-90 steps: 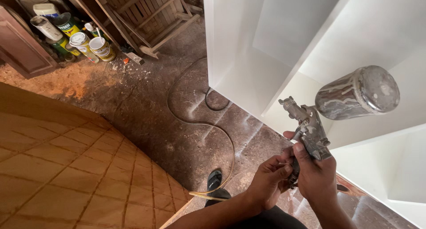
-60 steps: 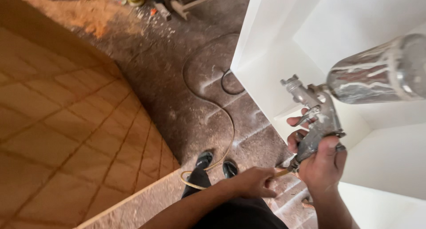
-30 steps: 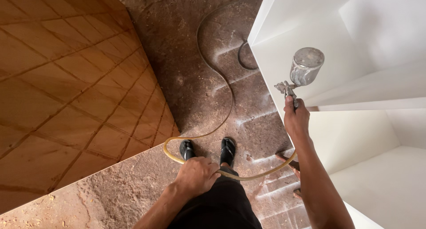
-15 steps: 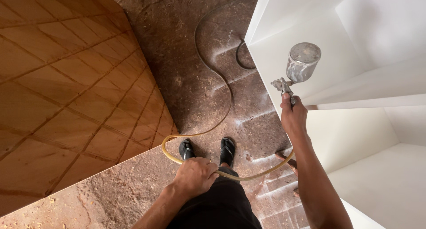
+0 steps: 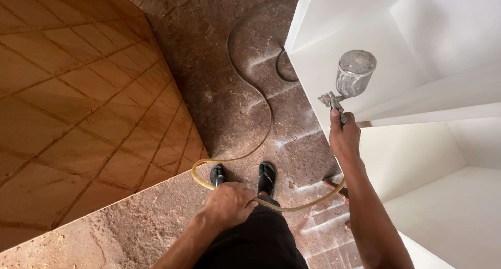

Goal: The person paints a white wooden shelf unit using a spray gun.

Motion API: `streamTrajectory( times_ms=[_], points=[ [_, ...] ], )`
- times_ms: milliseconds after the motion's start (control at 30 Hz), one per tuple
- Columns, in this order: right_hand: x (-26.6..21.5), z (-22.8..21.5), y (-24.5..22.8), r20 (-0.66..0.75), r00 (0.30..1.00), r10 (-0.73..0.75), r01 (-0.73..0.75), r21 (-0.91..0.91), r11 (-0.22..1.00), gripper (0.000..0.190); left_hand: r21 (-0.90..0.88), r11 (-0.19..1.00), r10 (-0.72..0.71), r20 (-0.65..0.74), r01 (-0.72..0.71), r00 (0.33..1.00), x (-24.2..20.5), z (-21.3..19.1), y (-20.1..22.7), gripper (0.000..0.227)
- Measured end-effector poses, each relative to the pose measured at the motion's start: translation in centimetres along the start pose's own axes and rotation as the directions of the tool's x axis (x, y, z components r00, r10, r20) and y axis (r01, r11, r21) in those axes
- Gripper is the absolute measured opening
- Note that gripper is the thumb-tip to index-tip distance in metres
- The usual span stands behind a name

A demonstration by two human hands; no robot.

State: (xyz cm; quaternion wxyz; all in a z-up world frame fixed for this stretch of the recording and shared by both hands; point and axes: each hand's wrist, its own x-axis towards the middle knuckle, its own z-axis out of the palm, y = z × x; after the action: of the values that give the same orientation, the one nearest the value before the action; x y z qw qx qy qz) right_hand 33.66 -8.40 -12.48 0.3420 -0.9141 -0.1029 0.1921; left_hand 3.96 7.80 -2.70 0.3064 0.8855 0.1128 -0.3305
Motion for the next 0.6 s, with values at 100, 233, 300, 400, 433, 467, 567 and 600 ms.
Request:
streamTrajectory(
  times_ms=[100, 233, 300, 400, 433, 467, 567, 600],
  points=[
    [-0.2, -0.1, -0.1, -0.013, 1.000, 0.008, -0.009, -0.041, 0.999, 0.058, 0.013, 0.997, 0.071, -0.124, -0.070, 0.990, -0.3, 0.1, 0.1, 0.026],
    [-0.4, -0.3, 0.0, -0.023, 0.998, -0.056, 0.056, -0.007, 0.998, 0.058, -0.002, 0.996, 0.089, -0.167, -0.091, 0.982, -0.5, 0.3, 0.1, 0.025],
    [-0.1, -0.3, -0.2, -0.021, 0.996, -0.088, 0.088, -0.014, 0.996, 0.057, -0.012, 0.997, 0.071, -0.153, -0.073, 0.986, -0.3, 0.5, 0.2, 0.025],
    [0.1, -0.2, -0.4, 0.022, 0.999, -0.032, 0.033, -0.051, 0.998, 0.057, -0.017, 0.997, 0.075, -0.165, -0.079, 0.983, -0.2, 0.8, 0.4, 0.023],
    [0.0, -0.3, -0.4, 0.021, 0.999, -0.029, 0.030, -0.063, 0.998, 0.057, -0.013, 0.996, 0.083, -0.166, -0.086, 0.983, -0.1, 0.8, 0.4, 0.023],
    [-0.1, -0.3, -0.4, 0.020, 0.999, -0.026, 0.027, -0.075, 0.997, 0.057, -0.009, 0.996, 0.091, -0.167, -0.094, 0.982, -0.1, 0.9, 0.4, 0.023],
    [-0.8, -0.7, -0.1, 0.026, 1.000, -0.002, 0.004, -0.079, 0.997, 0.058, -0.016, 0.992, 0.119, -0.186, -0.125, 0.975, 0.0, 1.1, 0.4, 0.020],
    [-1.1, -0.9, 0.0, 0.028, 1.000, 0.008, -0.006, -0.075, 0.997, 0.058, -0.020, 0.990, 0.130, -0.195, -0.136, 0.972, 0.0, 1.1, 0.3, 0.020]
  ],
)
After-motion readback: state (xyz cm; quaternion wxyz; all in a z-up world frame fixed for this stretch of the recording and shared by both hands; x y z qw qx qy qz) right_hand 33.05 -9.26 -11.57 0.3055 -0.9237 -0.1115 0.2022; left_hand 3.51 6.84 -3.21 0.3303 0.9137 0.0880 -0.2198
